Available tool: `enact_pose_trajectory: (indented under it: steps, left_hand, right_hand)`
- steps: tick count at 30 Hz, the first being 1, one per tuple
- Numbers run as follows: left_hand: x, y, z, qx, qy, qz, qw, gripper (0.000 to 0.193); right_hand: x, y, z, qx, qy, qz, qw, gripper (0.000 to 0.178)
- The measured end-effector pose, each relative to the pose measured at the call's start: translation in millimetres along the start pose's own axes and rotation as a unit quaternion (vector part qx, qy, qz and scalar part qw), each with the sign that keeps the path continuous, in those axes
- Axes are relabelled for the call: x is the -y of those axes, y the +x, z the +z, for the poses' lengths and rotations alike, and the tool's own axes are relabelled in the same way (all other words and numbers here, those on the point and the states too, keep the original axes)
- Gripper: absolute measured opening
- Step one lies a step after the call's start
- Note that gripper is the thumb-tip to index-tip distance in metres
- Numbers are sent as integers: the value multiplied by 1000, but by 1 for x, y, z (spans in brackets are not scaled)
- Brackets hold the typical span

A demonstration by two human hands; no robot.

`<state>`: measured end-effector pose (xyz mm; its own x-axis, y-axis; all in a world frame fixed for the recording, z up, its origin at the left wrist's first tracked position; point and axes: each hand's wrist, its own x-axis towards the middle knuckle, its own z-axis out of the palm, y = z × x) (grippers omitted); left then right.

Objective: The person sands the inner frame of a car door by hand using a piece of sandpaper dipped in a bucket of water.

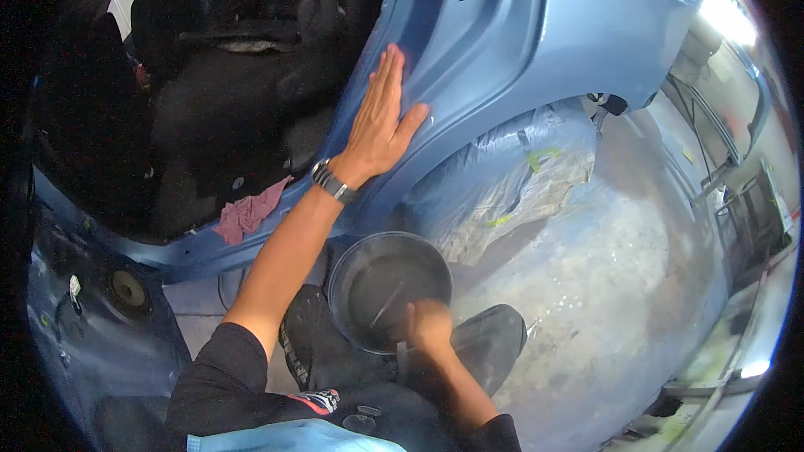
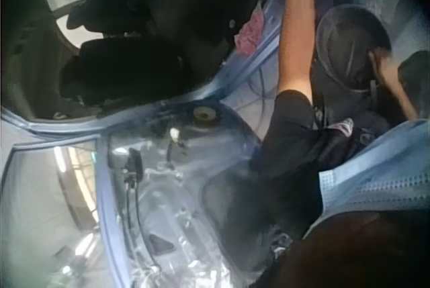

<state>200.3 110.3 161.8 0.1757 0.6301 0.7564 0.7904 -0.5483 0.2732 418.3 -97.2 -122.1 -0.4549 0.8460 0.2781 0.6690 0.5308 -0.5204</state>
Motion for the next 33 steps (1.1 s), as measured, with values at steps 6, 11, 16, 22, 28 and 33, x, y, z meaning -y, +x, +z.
enact_pose_trajectory:
  steps: [6,11,16,22,28,33]
  left_hand:
    - [16,-76,-9,10,0,-45,999,81]
    - [12,-91,-6,-4,12,-70,997,81]
    - [7,-77,-8,10,-3,-37,999,85]
    - [-21,-7,-15,62,82,119,988,97]
    - [-45,51,-15,154,222,222,937,98]
    - [-39,37,-11,173,172,235,941,98]
  right_hand:
    - [-2,2,2,-45,6,-19,999,30]
    - [-8,2,9,-58,8,-26,998,33]
    - [-5,4,1,8,-46,1,999,34]
    - [2,6,1,-4,-7,13,1000,38]
    - [3,0,6,-29,-6,-8,1000,25]
    - [1,-1,-2,2,-24,-21,1000,25]
